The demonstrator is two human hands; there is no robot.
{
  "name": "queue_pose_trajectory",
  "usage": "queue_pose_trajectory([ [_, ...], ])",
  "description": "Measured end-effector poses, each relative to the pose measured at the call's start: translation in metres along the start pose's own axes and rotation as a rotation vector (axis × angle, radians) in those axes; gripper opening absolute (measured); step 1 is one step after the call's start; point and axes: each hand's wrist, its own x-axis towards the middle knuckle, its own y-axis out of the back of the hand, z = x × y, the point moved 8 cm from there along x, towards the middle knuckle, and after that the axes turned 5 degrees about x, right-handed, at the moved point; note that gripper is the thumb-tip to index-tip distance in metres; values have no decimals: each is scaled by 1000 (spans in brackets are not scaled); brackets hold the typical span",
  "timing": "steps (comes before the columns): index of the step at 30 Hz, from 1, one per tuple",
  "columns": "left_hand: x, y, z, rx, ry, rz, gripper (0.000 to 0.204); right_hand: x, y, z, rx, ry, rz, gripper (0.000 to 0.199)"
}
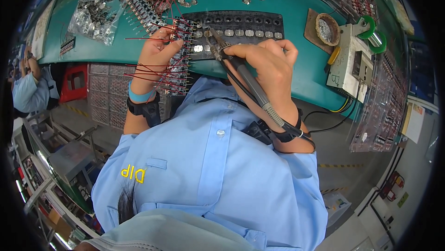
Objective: The person solders wires onto circuit boards using a soldering iron, then sets the finished board aside and picks up a new one to continue the process.
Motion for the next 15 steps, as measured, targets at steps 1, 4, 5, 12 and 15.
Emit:
queue_pose_trajectory([
  [1,0,0,2,3,1,0,30,0,2,0,-2,0,15,27],
  [4,-2,-2,8,-32,-7,37,31,-2,8,0,-6,-7,36,28],
  [5,-1,-1,10,-50,-10,57,31,-2,10,0,-7,-11,38,28],
  [12,13,-14,21,61,51,2,35,-8,11,4,-7,-17,41,28],
  [15,17,-17,16,71,81,-12,38,-10,11,6,-2,-22,42,28],
])
